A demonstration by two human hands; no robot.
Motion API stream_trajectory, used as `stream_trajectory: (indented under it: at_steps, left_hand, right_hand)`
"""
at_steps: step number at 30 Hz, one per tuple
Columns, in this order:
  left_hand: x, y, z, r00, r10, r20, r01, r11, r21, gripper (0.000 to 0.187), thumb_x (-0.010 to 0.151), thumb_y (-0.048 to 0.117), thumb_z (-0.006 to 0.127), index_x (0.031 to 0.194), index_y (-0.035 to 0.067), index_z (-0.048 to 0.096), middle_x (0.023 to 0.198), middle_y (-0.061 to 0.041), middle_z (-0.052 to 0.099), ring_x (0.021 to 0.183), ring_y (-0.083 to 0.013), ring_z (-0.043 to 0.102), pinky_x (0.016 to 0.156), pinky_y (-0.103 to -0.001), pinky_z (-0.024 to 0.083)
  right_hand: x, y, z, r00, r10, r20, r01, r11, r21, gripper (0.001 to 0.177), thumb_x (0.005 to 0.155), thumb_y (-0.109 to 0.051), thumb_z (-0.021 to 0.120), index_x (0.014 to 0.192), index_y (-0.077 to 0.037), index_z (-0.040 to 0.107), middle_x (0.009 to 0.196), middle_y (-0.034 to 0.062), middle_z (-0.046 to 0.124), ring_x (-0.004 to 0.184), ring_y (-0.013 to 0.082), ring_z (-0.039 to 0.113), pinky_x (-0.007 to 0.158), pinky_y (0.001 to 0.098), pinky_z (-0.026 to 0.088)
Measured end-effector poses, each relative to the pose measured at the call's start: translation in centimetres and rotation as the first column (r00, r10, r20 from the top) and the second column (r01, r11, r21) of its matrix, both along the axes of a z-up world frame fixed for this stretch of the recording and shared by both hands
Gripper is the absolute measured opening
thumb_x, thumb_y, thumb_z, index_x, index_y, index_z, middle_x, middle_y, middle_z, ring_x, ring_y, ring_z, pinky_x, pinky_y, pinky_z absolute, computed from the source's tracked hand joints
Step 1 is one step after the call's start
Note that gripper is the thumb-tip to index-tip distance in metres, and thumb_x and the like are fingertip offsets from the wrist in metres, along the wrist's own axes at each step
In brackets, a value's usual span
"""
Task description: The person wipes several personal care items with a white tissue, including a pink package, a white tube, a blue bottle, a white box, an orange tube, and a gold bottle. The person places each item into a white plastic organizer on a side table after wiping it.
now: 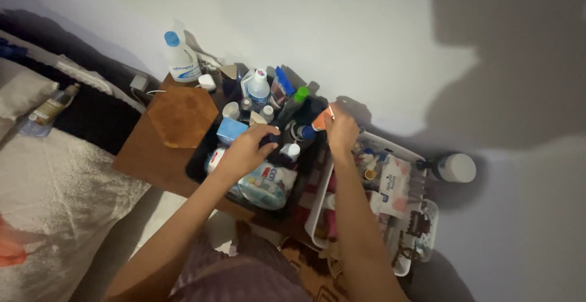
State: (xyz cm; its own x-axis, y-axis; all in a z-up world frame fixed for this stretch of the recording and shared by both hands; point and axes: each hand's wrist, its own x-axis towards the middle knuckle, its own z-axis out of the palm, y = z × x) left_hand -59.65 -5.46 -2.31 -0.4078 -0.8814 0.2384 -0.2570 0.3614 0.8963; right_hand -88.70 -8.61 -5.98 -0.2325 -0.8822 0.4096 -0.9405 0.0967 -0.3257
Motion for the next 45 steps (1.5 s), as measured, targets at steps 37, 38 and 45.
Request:
stream_trajectory:
  at_steps: [37, 38, 45]
  left_hand:
    - [34.7, 20.5, -0.6, 0.469, 0.868, 0.162, -0.776, 0.317, 0.546, 0.038, 0.086, 0.032, 0.074, 0.119, 0.013, 0.073, 0.082, -0.014, 0.072, 0.064, -0.03, 0.068, 0.06, -0.043, 0.053]
    - [37.4, 22.2, -3.1, 0.429, 0.89, 0.155, -0.847, 0.336, 0.412, 0.036, 0.087, 0.034, 0.075, 0.114, 0.009, 0.074, 0.085, -0.015, 0.073, 0.069, -0.0281, 0.07, 0.065, -0.04, 0.054]
    - [50.7, 29.7, -11.7, 0.314, 0.935, 0.163, -0.946, 0.294, 0.133, 0.034, 0.094, 0.033, 0.07, 0.106, 0.001, 0.074, 0.108, -0.02, 0.072, 0.096, -0.0316, 0.069, 0.082, -0.039, 0.053]
  right_hand:
    - [48.4, 9.8, -0.6, 0.205, 0.369, 0.907, -0.939, 0.335, 0.076, 0.029, 0.104, -0.022, 0.061, 0.11, 0.002, 0.076, 0.093, 0.0041, 0.073, 0.083, 0.0086, 0.061, 0.074, 0.0255, 0.051]
    - [50.9, 11.0, -0.6, 0.255, 0.304, 0.918, -0.933, 0.327, 0.151, 0.027, 0.102, -0.021, 0.066, 0.104, 0.003, 0.077, 0.085, 0.0032, 0.068, 0.074, 0.0093, 0.056, 0.065, 0.0271, 0.044]
    - [65.0, 17.1, -2.5, 0.27, 0.273, 0.923, -0.936, 0.298, 0.186, 0.018, 0.092, -0.016, 0.076, 0.09, 0.002, 0.077, 0.077, 0.0021, 0.073, 0.067, 0.0066, 0.061, 0.059, 0.0238, 0.048]
